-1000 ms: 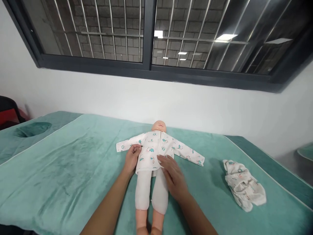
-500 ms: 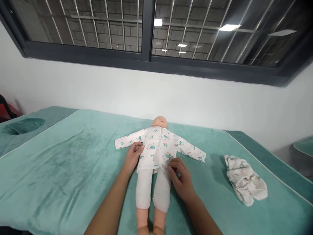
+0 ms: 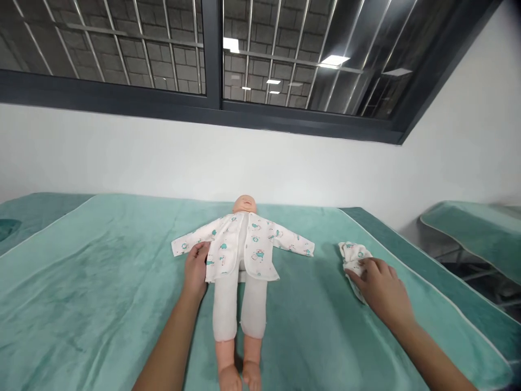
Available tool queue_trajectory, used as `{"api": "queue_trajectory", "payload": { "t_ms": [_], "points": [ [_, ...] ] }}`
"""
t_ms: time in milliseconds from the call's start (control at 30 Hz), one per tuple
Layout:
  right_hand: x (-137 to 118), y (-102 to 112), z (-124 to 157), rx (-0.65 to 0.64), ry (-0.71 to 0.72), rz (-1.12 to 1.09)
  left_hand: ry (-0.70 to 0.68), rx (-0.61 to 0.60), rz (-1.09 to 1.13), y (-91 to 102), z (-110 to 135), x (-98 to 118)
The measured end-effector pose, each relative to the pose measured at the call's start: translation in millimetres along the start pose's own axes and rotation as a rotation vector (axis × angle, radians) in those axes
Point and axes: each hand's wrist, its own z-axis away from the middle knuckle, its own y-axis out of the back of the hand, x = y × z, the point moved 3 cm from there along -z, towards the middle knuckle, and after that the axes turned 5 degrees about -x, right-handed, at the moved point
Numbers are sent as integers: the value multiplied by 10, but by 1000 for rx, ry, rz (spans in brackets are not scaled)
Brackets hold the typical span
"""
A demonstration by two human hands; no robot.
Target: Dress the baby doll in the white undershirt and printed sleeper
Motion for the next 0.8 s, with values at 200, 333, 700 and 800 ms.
{"api": "queue_trajectory", "payload": {
  "t_ms": [200, 333, 700, 800],
  "points": [
    [100, 86, 153, -217, 110, 145, -70, 41, -38, 87, 274, 21],
    [-202, 445, 59, -287, 55, -358, -146, 17, -177, 96, 535, 180],
    [-2230, 1650, -108, -691, 554, -1396, -222, -782, -384, -679, 1317, 1211],
    [-2421, 1647, -205, -686, 559, -1363, -109, -639, -181, -542, 1187, 1307]
  ]
}}
